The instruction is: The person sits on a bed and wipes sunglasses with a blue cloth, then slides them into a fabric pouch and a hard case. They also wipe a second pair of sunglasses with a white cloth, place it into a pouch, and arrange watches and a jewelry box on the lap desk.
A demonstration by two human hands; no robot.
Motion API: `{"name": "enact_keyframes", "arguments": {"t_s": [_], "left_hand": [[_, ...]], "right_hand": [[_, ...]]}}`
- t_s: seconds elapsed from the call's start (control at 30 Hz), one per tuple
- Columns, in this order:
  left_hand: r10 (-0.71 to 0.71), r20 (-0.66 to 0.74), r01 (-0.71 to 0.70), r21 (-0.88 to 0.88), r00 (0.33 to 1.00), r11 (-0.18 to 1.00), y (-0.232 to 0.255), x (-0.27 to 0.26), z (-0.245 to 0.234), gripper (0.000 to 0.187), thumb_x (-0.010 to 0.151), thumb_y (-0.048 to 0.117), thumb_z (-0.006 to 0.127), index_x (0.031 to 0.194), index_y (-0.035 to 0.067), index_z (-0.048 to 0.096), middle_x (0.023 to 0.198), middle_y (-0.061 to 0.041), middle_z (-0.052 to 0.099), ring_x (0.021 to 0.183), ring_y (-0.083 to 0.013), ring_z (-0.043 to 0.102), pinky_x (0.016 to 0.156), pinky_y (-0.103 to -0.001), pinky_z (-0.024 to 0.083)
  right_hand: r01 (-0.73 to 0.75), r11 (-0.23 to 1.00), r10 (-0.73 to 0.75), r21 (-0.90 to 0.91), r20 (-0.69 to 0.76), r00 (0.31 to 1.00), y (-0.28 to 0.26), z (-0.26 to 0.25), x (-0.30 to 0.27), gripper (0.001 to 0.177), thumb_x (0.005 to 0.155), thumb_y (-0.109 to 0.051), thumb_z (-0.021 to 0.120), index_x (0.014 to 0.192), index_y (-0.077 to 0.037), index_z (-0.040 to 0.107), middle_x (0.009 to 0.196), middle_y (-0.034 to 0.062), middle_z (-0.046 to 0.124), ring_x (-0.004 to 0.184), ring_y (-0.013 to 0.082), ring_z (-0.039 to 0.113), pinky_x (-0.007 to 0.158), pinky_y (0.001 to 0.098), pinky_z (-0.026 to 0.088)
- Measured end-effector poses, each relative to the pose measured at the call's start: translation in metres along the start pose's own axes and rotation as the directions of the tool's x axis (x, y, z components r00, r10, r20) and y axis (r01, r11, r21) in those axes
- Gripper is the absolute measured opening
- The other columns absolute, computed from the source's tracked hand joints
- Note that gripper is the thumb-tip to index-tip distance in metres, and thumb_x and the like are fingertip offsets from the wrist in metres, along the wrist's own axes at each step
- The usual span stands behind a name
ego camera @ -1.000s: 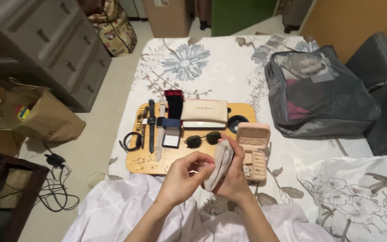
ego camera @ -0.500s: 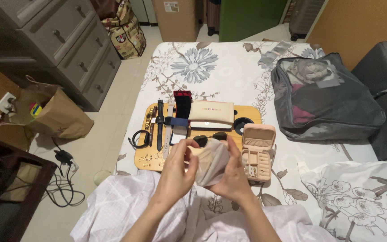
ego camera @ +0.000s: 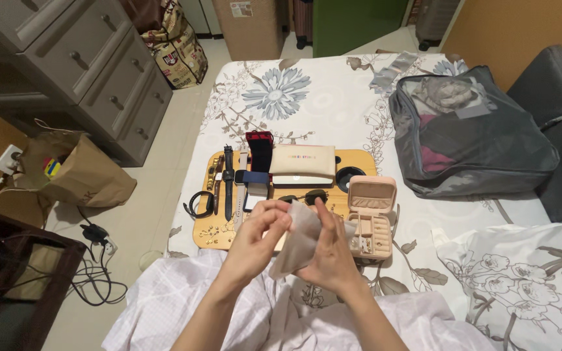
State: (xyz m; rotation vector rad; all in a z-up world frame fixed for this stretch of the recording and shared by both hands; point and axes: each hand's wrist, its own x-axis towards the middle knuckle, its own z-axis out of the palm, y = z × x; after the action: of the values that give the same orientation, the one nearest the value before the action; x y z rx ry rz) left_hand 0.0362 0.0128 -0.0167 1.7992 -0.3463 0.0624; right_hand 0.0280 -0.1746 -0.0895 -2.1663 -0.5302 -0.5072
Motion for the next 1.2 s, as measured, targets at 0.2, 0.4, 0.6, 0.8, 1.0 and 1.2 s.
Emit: {"name": "enact_keyframes", "arguments": {"t_s": [0.2,0.4,0.6,0.8,1.0,1.2], "left_hand": [[-0.212,0.065,0.197,0.192,0.975,0.962,0.023,-0.014,0.001,0.015,0.093,0.018,0.069,0.102,0.006,0.075,0.105,-0.007,0.075,0.087,-0.0116,0.075,0.072,-0.024,0.062],[-0.291,0.06,0.277,0.17,0.955,0.946,0.049,-0.015,0.003,0.024,0.087,0.017,0.073,0.108,0.005,0.073,0.091,-0.005,0.08,0.068,-0.0127,0.075,0.062,-0.026,0.059],[-0.363,0.118,0.319,0.284,0.924,0.904,0.05,-0.012,-0.003,0.037,0.082,0.012,0.069,0.119,0.008,0.068,0.092,-0.006,0.077,0.069,-0.0133,0.076,0.063,-0.029,0.06],[-0.279,0.041,0.245,0.373,0.959,0.895,0.04,-0.019,0.005,0.016,0.085,0.013,0.068,0.091,-0.001,0.071,0.076,-0.014,0.075,0.065,-0.0224,0.075,0.063,-0.035,0.058],[-0.128,-0.089,0.153,0.391,0.988,0.908,0.041,-0.034,0.026,0.015,0.081,0.011,0.073,0.086,-0.003,0.068,0.073,-0.018,0.072,0.063,-0.0268,0.072,0.059,-0.037,0.056],[-0.242,-0.07,0.252,0.222,0.968,0.942,0.052,-0.037,0.022,0.015,0.082,0.009,0.073,0.092,-0.001,0.068,0.073,-0.011,0.074,0.063,-0.0184,0.074,0.059,-0.031,0.06]], "right_hand": [[-0.033,0.997,0.034,0.075,-0.009,0.999,0.004,-0.004,-0.003,0.152,0.048,-0.035,0.102,0.156,0.0,0.001,0.14,0.0243,0.045,0.132,0.0407,0.048,0.113,0.0481,0.04],[-0.012,0.999,0.013,0.038,-0.027,1.0,0.0,-0.003,-0.003,0.143,0.051,-0.031,0.101,0.155,-0.003,0.007,0.14,0.0278,0.045,0.127,0.0415,0.054,0.108,0.0458,0.045],[0.113,0.985,-0.106,0.134,-0.055,0.993,-0.008,-0.003,0.001,0.144,0.059,-0.036,0.1,0.158,-0.002,0.001,0.143,0.0225,0.049,0.129,0.0374,0.056,0.111,0.0452,0.045],[0.035,0.993,-0.046,0.11,0.096,0.994,-0.02,-0.012,0.004,0.149,0.047,-0.034,0.103,0.155,0.0,0.006,0.148,0.0274,0.039,0.135,0.0452,0.045,0.113,0.0496,0.037],[-0.095,0.94,0.05,0.329,0.145,0.988,-0.019,-0.008,0.002,0.127,0.055,-0.028,0.095,0.155,-0.004,0.021,0.153,0.0186,0.044,0.144,0.0343,0.049,0.118,0.0448,0.041],[-0.032,0.86,0.019,0.51,0.029,0.999,-0.008,0.008,-0.003,0.128,0.042,-0.022,0.099,0.148,-0.005,0.029,0.145,0.017,0.049,0.145,0.0316,0.045,0.12,0.0422,0.034]]}}
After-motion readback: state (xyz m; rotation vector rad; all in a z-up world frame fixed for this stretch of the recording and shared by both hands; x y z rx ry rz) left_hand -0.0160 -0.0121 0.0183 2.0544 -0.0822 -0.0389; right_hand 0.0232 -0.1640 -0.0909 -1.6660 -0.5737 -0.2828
